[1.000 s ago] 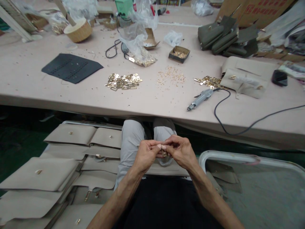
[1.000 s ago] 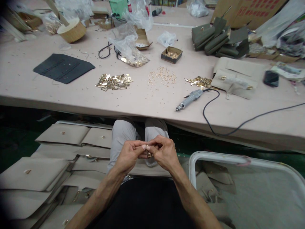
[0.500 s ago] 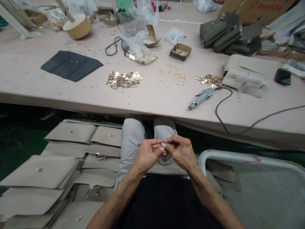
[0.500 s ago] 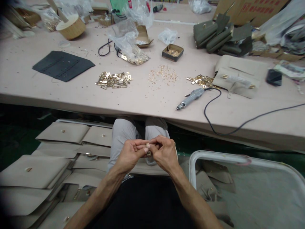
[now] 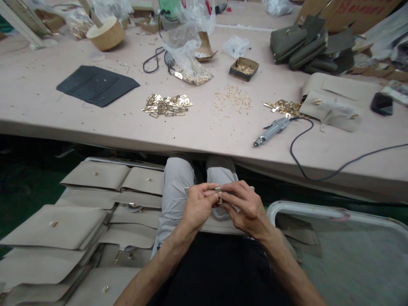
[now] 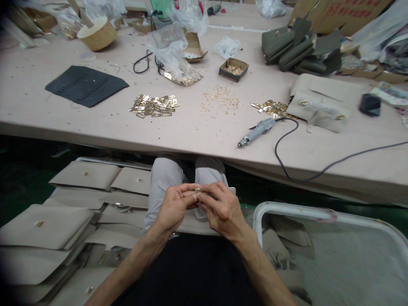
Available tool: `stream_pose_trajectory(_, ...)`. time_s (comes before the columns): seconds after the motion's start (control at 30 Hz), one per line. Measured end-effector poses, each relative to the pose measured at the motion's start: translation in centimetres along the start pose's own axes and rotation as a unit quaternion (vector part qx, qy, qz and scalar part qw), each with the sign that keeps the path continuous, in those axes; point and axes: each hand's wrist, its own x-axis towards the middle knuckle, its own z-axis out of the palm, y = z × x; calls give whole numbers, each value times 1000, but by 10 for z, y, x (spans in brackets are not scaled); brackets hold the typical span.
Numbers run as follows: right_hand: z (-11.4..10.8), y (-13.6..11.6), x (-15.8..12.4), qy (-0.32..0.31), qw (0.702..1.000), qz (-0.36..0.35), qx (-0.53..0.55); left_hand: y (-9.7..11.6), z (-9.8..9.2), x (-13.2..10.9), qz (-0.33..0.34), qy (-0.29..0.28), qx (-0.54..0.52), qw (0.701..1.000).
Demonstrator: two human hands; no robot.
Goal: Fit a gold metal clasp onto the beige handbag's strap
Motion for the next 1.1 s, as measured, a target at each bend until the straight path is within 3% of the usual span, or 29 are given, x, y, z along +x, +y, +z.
stream_pose_trajectory(0.17,9,1,1,33,999,-19,-33,8,4,-1,-19,2,-1,1000)
stream_pose_trajectory(0.33,12,-3,11,78,993,78,36,8,1,-9,-20,-68,69,995)
stream_pose_trajectory(0.47,7,-3,20,38,981,167,94,4,-4,-20,116,5,222,968)
stream_pose_trajectory(0.57,4,-2,23,-4,973,193,123,2,-7,-21,199,42,247,948)
stream_pose_trajectory(0.73,5,1,21,16,967,211,142,-5,-6,-9,119,-14,187,975)
stream_pose_trajectory(0.9,9,1,15,82,982,119,119,-15,-5,-7,114,17,164,980)
stream_pose_trajectory(1.1,2,-3,15,66,982,134,118,-13,-5,-8,110,1,202,973)
